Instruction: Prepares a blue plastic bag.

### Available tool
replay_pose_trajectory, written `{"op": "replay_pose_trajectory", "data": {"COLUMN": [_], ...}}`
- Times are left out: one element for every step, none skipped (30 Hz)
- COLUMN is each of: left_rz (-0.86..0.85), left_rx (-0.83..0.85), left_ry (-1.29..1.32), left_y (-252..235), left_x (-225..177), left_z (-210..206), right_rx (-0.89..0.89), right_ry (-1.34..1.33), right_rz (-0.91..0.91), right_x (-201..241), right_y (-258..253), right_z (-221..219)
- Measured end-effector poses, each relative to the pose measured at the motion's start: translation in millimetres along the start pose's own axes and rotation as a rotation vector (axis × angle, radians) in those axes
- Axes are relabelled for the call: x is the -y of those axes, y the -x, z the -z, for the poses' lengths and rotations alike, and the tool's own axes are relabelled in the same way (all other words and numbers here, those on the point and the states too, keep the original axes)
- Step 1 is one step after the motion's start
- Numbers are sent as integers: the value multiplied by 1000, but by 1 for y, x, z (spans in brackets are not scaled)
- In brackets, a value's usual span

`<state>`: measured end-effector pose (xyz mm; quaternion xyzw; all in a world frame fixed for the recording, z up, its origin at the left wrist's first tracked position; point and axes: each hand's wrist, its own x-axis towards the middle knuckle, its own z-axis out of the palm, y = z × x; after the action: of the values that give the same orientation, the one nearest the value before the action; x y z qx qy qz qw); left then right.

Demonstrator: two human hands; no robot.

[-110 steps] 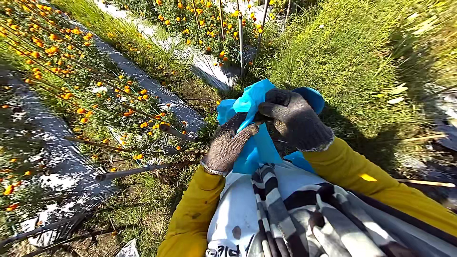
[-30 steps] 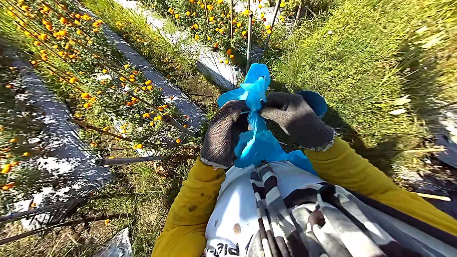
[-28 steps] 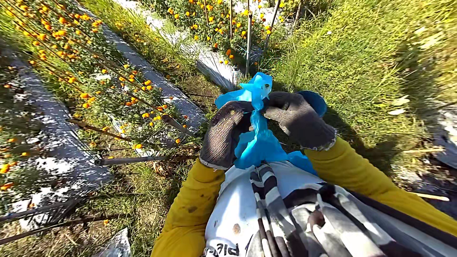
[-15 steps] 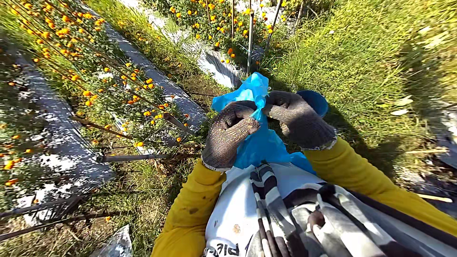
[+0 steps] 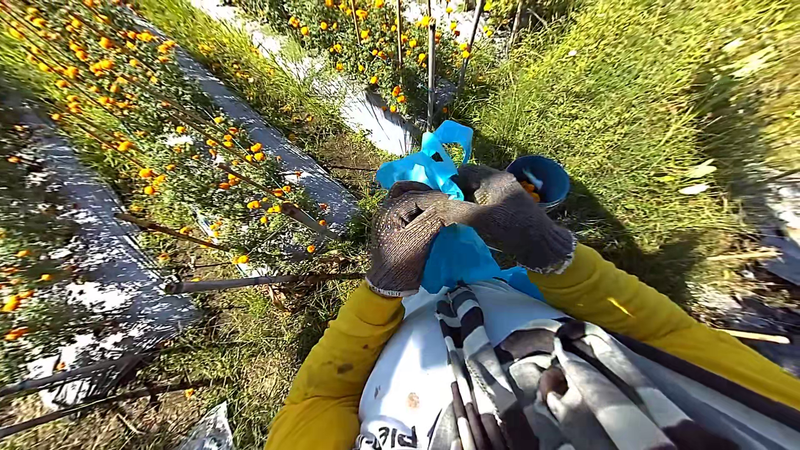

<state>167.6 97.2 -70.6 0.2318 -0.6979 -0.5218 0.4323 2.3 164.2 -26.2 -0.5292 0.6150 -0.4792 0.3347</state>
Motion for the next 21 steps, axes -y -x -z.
{"op": "replay_pose_trajectory", "data": {"left_rz": [26,75,129,180,228,274,318,359,408,445,451,431,393,358,344,335,322,305,282,274,284], "left_rx": [-21,-41,-64,-87,-117,-149,-182,-235,-297,-352,-405,-446,-487,-535,-594,-652,-703,-757,-799,-828,-830], "left_ry": [-15,14,90,179,284,382,472,536,540,521,538,589,669,730,754,750,733,701,671,639,592], "left_y": [0,-1,-2,-2,-3,-4,-6,-10,-12,-14,-14,-14,-15,-18,-20,-21,-20,-18,-14,-10,-4], "left_x": [0,-1,-2,-3,-4,-6,-7,-8,-8,-4,4,15,24,32,39,46,53,59,66,74,83], "left_z": [-1,-3,-5,-6,-7,-7,-6,-4,-1,4,10,16,22,29,36,43,51,58,65,71,76], "right_rx": [-20,-46,-70,-91,-108,-118,-118,-126,-146,-177,-220,-252,-287,-337,-392,-440,-477,-499,-542,-601,-625], "right_ry": [62,129,182,199,174,108,-9,-161,-342,-509,-652,-766,-852,-898,-942,-980,-993,-1017,-1002,-932,-841], "right_rz": [27,60,82,79,38,-17,-79,-146,-208,-272,-330,-371,-397,-408,-406,-394,-375,-339,-318,-310,-290], "right_x": [0,-1,-2,-3,-5,-8,-12,-16,-21,-25,-32,-40,-50,-58,-64,-69,-74,-80,-85,-90,-97], "right_y": [-1,0,0,0,0,-2,-3,-5,-8,-10,-13,-16,-17,-17,-18,-20,-21,-22,-24,-27,-28], "right_z": [0,0,1,3,3,3,4,4,4,4,5,7,9,11,14,17,22,29,36,41,45]}}
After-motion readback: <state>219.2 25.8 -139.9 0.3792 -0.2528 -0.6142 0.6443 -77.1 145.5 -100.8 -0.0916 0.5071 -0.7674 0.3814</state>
